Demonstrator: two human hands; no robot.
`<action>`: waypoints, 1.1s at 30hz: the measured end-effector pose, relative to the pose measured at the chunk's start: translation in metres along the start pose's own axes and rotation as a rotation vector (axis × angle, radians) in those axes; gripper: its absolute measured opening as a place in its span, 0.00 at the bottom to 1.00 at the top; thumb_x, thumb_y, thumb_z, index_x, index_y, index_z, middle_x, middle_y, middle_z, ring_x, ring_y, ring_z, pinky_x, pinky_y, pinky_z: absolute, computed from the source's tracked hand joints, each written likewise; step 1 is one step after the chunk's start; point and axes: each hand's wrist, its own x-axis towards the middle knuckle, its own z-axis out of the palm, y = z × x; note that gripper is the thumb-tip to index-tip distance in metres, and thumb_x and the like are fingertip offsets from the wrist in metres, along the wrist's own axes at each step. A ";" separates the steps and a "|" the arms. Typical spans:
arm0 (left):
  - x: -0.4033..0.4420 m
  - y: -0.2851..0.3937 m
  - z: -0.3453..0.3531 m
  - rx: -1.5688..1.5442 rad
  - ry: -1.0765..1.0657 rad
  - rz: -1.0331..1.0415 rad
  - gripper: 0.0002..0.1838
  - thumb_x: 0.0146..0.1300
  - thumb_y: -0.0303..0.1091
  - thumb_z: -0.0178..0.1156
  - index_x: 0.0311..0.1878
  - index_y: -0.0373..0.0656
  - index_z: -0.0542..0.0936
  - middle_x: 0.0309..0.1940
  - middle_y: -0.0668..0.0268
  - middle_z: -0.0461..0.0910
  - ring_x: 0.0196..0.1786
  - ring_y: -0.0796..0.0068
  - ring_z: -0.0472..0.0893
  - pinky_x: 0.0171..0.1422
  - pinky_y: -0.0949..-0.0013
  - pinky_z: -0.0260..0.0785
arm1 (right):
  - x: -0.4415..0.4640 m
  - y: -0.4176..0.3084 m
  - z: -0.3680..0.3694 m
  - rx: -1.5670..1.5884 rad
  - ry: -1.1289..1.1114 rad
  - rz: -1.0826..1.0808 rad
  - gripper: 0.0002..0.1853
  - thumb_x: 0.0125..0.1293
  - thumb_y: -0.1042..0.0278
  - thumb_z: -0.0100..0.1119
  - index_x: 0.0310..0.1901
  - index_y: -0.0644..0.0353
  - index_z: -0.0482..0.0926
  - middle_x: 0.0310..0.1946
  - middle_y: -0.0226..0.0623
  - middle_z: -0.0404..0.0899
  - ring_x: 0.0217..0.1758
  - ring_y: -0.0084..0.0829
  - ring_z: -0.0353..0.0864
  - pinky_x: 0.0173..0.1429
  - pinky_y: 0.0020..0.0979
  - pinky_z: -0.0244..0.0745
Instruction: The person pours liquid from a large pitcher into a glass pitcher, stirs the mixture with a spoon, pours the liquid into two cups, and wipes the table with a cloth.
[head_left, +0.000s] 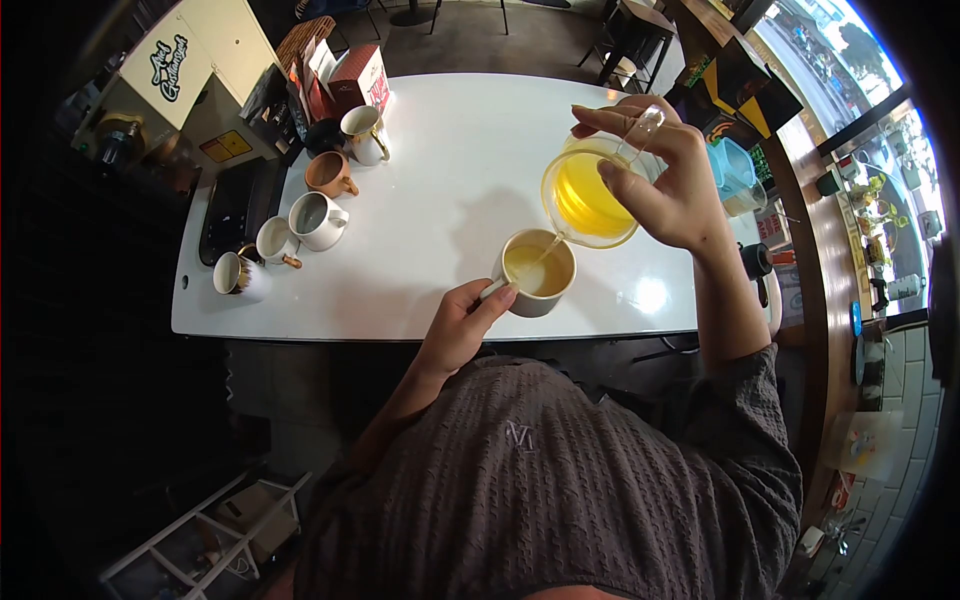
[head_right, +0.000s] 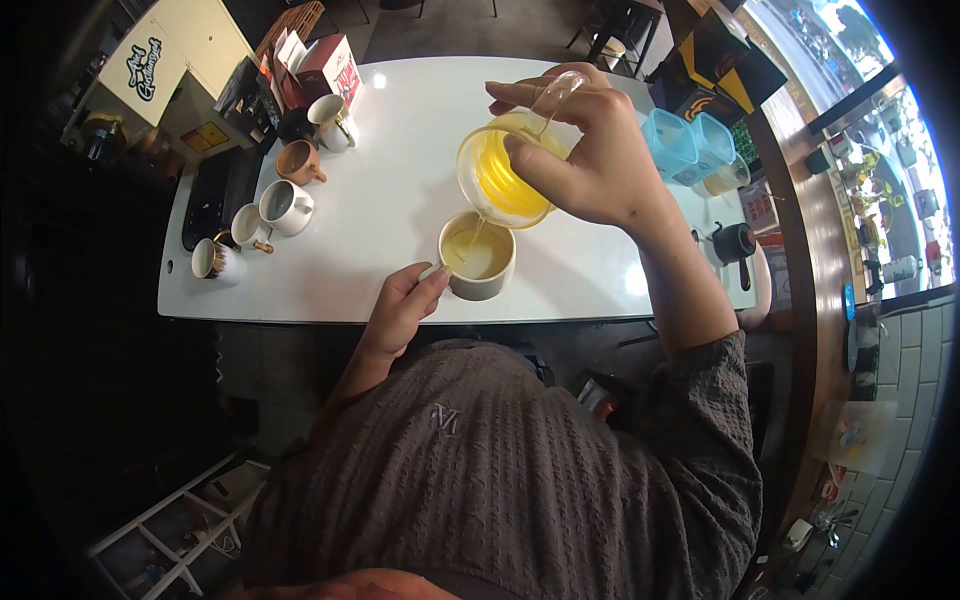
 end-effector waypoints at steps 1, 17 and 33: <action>0.000 0.000 0.000 0.006 -0.007 0.002 0.15 0.70 0.38 0.55 0.37 0.34 0.80 0.24 0.79 0.69 0.30 0.91 0.62 0.35 0.81 0.55 | -0.001 0.001 -0.001 -0.024 -0.029 -0.005 0.23 0.47 0.61 0.57 0.44 0.66 0.84 0.38 0.42 0.85 0.46 0.36 0.77 0.61 0.38 0.66; 0.002 0.005 0.013 0.007 -0.023 0.033 0.11 0.69 0.37 0.55 0.34 0.40 0.76 0.19 0.82 0.59 0.21 0.93 0.54 0.23 0.81 0.44 | -0.005 -0.005 -0.004 -0.038 0.041 -0.012 0.21 0.46 0.61 0.59 0.38 0.67 0.85 0.37 0.42 0.86 0.41 0.34 0.79 0.57 0.36 0.70; -0.006 0.001 0.002 -0.006 0.004 0.009 0.14 0.69 0.38 0.56 0.38 0.34 0.79 0.25 0.79 0.69 0.31 0.91 0.63 0.36 0.81 0.56 | -0.001 -0.008 0.001 -0.046 0.006 -0.037 0.21 0.46 0.60 0.59 0.39 0.67 0.85 0.37 0.43 0.85 0.41 0.34 0.80 0.56 0.35 0.70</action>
